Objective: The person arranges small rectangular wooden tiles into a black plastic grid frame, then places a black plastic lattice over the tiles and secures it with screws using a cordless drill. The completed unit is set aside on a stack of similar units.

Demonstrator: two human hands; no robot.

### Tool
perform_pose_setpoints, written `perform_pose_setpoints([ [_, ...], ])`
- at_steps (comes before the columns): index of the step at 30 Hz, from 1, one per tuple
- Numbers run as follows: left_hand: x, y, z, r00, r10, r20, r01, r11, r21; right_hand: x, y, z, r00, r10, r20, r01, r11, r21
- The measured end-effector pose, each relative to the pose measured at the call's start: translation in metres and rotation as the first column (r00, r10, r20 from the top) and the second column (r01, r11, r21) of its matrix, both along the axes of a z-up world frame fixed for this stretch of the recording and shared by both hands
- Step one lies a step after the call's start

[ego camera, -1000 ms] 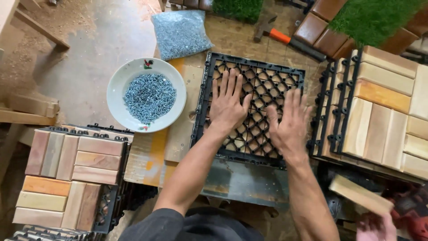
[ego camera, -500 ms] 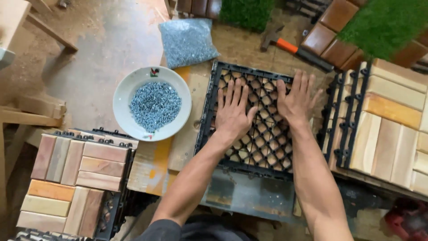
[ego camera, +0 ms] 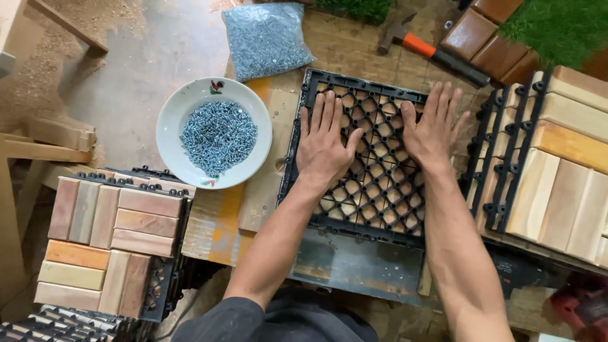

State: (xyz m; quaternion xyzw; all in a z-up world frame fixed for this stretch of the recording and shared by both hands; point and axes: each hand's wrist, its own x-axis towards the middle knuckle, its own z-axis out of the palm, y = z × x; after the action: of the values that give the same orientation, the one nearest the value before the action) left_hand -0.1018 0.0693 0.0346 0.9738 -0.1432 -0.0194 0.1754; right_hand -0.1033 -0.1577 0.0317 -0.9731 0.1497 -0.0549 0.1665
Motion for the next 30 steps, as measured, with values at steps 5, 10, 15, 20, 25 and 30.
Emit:
perform_pose_setpoints([
  [5,0.002,0.000,-0.003,0.997,0.036,0.069,-0.034,0.999,-0.032,-0.022,0.009,0.045,0.998,0.055,0.014,-0.056,0.998,0.023],
  [10,0.003,-0.003,-0.015,0.992,0.055,0.118,-0.052,0.998,-0.029,-0.068,0.027,0.019,0.995,0.059,0.083,-0.054,0.997,-0.060],
  [15,0.000,0.000,-0.006,0.993,0.055,0.100,-0.051,0.998,-0.044,-0.079,0.028,0.010,0.995,0.077,0.055,-0.070,0.990,-0.122],
  [20,-0.001,-0.003,-0.006,0.992,0.061,0.108,-0.056,0.997,-0.045,-0.094,0.023,0.042,0.988,0.107,-0.113,-0.097,0.991,0.088],
  [25,0.000,-0.005,-0.006,0.993,0.070,0.093,-0.067,0.997,-0.035,-0.097,0.026,0.054,0.995,0.093,0.040,-0.093,0.996,-0.011],
  [30,-0.001,-0.005,-0.002,0.998,0.049,0.050,-0.048,0.999,-0.022,-0.084,0.024,0.001,0.991,0.074,0.108,-0.057,0.987,-0.151],
])
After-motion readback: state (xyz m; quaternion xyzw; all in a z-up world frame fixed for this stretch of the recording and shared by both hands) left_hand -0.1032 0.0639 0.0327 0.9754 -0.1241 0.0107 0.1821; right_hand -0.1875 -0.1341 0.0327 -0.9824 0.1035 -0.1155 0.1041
